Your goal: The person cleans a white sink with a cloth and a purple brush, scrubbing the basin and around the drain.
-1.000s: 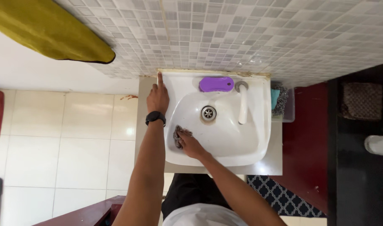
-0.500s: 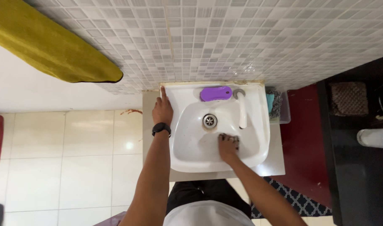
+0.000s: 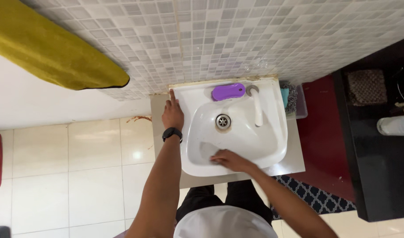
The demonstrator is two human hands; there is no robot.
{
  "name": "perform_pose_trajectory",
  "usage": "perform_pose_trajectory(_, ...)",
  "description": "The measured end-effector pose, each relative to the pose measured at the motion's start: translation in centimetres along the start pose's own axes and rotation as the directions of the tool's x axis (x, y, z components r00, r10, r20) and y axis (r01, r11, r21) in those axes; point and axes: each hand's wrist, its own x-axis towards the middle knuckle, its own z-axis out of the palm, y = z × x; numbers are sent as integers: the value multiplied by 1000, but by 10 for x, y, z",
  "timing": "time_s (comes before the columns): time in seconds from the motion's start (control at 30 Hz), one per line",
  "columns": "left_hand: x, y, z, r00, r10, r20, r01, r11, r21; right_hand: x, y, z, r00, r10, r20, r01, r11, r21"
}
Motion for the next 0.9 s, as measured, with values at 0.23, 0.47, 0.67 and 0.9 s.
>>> perform_pose_trajectory(0.23, -2, 2, -6, 999, -15, 39, 16, 1000, -15, -30, 100, -68, 976, 47, -213, -169, 779, -604)
perform_pose_trajectory(0.47, -3, -8, 10, 1000, 2, 19, -1, 999, -47, 79, 76, 32, 801, 257, -541, -594, 463, -658)
perform_pose_trajectory(0.67, -4, -9, 13, 997, -18, 79, 22, 999, -50, 108, 25, 109, 923, 90, -373, -199, 944, -263)
perform_pose_trajectory(0.9, 3, 1, 0, 998, -17, 66, 20, 999, -43, 9, 31, -18, 968, 250, -7, -246, 949, -196)
